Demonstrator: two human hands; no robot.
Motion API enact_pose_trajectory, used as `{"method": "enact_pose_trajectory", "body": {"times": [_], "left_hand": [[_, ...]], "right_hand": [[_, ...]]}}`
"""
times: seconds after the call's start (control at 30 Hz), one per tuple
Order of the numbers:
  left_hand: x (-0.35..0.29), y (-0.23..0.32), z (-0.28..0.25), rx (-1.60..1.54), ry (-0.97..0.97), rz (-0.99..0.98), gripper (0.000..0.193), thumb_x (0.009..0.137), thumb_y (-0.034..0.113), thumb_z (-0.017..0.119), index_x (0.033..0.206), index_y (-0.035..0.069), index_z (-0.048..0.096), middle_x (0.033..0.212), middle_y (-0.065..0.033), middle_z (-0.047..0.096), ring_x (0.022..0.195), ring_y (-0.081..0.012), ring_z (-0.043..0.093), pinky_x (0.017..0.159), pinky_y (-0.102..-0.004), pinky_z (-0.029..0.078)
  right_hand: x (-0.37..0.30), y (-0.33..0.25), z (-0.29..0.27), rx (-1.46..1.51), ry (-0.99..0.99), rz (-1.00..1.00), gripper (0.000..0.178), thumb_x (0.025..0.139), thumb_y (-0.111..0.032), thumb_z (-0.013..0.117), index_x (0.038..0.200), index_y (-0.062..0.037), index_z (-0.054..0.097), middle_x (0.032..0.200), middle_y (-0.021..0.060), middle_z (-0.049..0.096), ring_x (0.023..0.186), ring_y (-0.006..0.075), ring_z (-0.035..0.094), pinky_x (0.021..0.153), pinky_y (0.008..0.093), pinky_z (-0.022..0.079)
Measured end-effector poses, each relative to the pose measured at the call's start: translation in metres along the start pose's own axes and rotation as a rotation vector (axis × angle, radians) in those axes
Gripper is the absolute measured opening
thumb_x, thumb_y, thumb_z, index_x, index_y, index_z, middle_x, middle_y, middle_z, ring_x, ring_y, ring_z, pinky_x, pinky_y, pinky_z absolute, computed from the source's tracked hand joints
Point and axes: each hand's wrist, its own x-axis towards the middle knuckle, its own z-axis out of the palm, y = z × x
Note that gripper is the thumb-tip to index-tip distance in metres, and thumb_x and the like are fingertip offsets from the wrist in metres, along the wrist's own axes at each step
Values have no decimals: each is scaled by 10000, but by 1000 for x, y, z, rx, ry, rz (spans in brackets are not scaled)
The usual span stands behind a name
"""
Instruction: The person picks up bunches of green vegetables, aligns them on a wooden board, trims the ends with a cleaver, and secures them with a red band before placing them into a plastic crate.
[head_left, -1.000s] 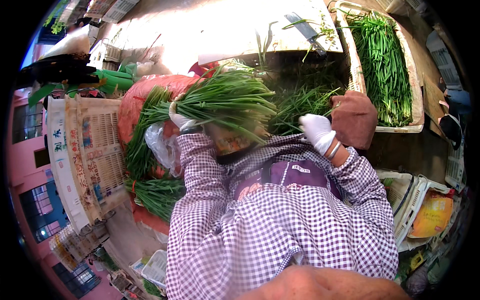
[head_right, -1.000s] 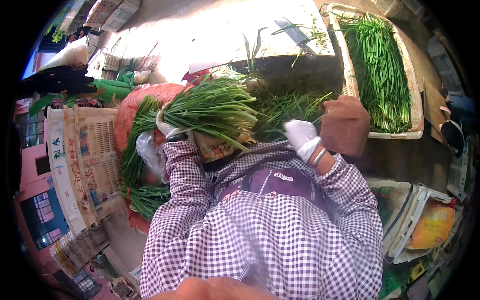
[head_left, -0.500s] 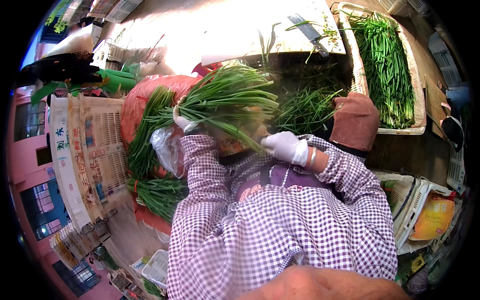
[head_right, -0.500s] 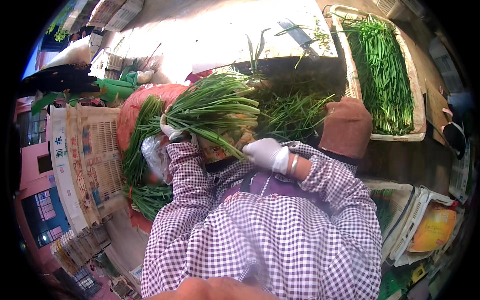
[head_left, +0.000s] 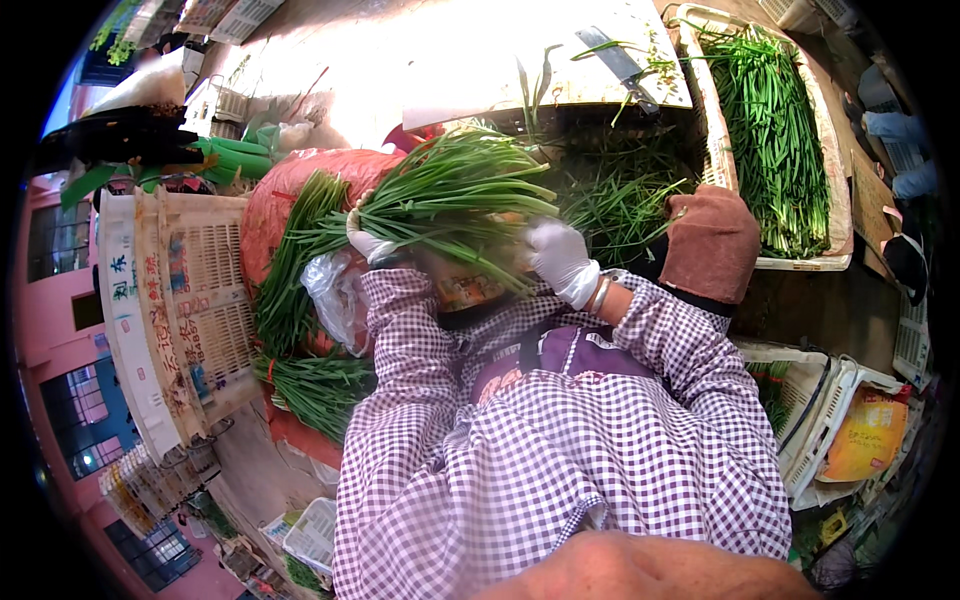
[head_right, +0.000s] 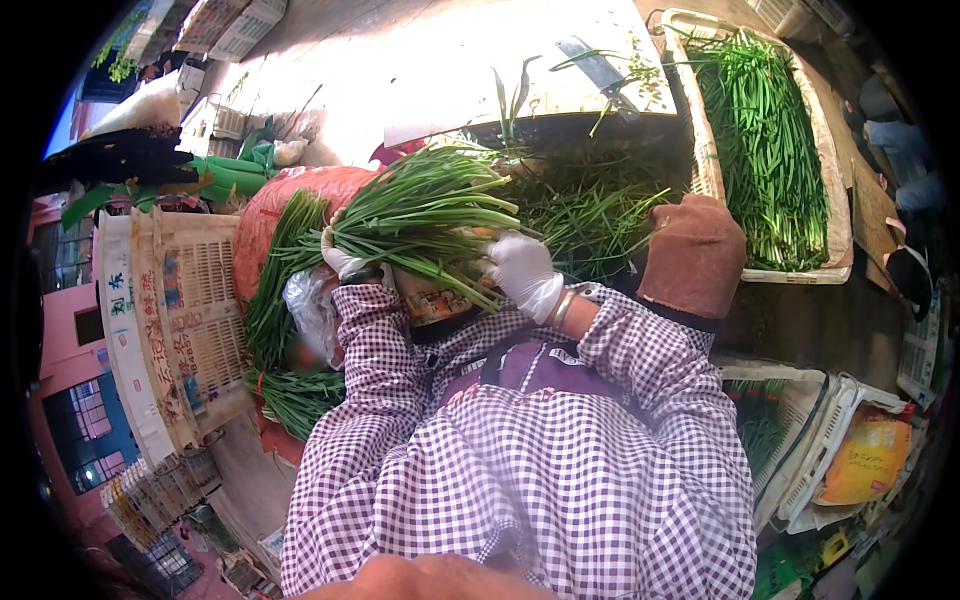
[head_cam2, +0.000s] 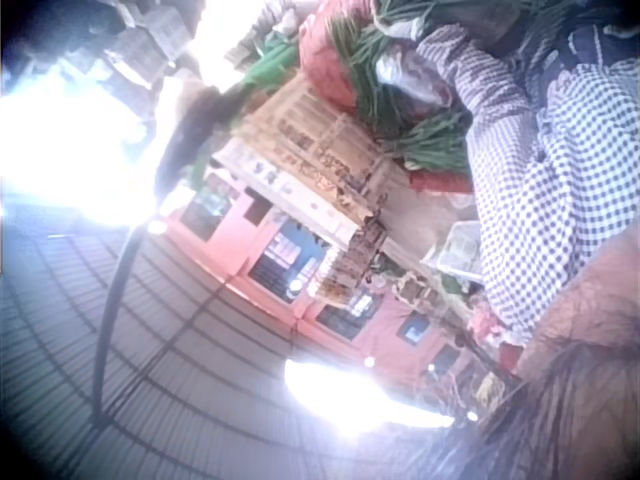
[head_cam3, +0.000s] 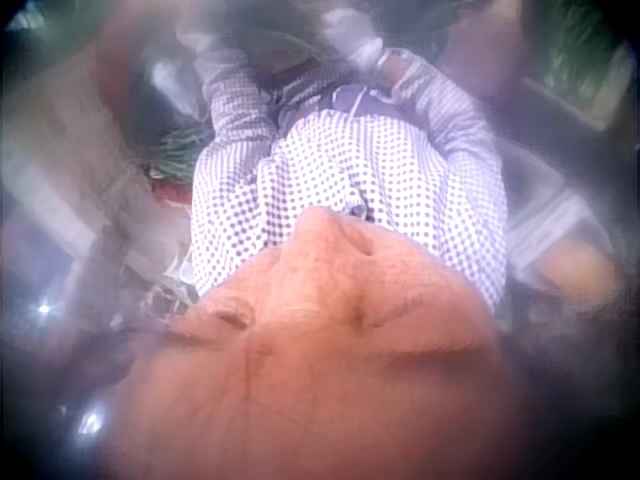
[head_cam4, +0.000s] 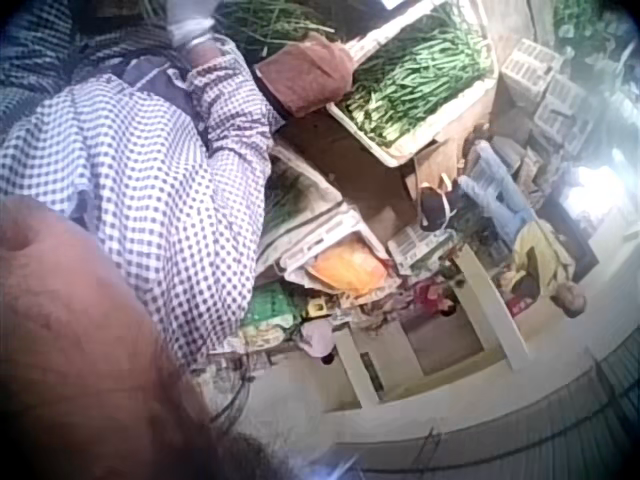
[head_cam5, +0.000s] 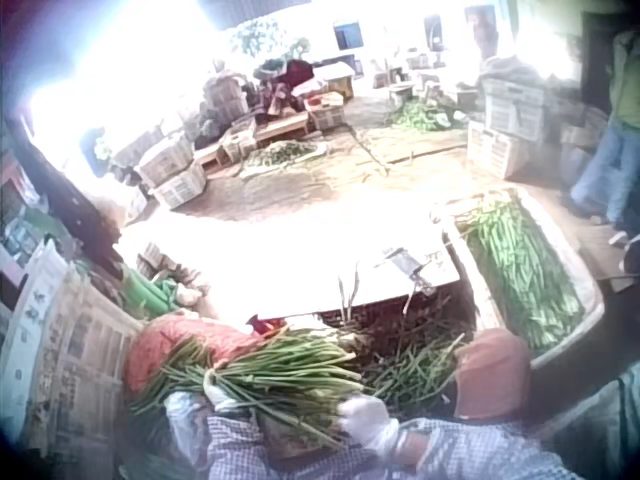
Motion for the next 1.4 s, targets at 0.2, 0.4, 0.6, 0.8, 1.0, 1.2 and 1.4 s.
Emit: {"method": "enact_pose_trajectory", "body": {"times": [0.2, 0.4, 0.6, 0.8, 1.0, 1.2, 1.4], "left_hand": [[-3, -3, 6, -45, -94, -55, 285, 788, 185, 496, 919, 5, 674, 998, -176, 687, 955, -300, 651, 928, -488, 483], [0, 2, -2, -3, -53, -39, 279, 789, 181, 502, 916, -1, 671, 992, -177, 687, 960, -301, 649, 924, -478, 486], [1, -2, -3, 3, -25, -13, 282, 794, 190, 499, 913, 3, 673, 986, -175, 688, 957, -302, 650, 918, -488, 487], [-1, -4, 2, 7, 3, 20, 252, 789, 155, 505, 898, -17, 655, 968, -196, 678, 945, -313, 643, 921, -474, 490], [-4, -6, 10, 33, 10, 5, 276, 801, 169, 484, 911, -5, 668, 964, -182, 686, 913, -294, 658, 890, -460, 513], [-5, -6, 5, 27, 25, 22, 273, 801, 188, 505, 923, 11, 674, 982, -169, 691, 928, -299, 657, 902, -478, 502], [-1, -6, 0, -34, -17, -27, 256, 793, 163, 515, 929, 3, 660, 993, -176, 683, 936, -303, 652, 906, -482, 500]], "right_hand": [[3, -7, 7, 614, -102, 429, 174, 798, -117, 681, 960, -61, 712, 820, 97, 676, 732, 181, 644, 667, 285, 501], [-7, 7, 3, 788, -21, 336, 165, 801, -151, 684, 923, -41, 688, 863, 120, 655, 665, 226, 665, 603, 322, 527], [-42, 98, -17, -666, -351, 314, 86, 793, -141, 592, 767, -74, 639, 759, 87, 617, 742, 259, 665, 623, 364, 531], [-26, -1, -35, -88, 76, -149, 158, 836, -253, 589, 779, -116, 644, 716, 65, 619, 678, 228, 624, 621, 369, 502], [0, -16, 14, 269, -28, -43, 206, 857, -305, 592, 917, -121, 660, 796, 87, 640, 782, 274, 637, 677, 378, 498], [-2, -14, 10, 267, 55, -57, 203, 826, -251, 629, 988, -130, 649, 776, 106, 628, 721, 280, 628, 629, 373, 505], [-23, 33, -9, -254, -210, -51, 168, 770, -215, 627, 873, -82, 616, 800, 117, 627, 651, 280, 636, 553, 385, 514]]}}
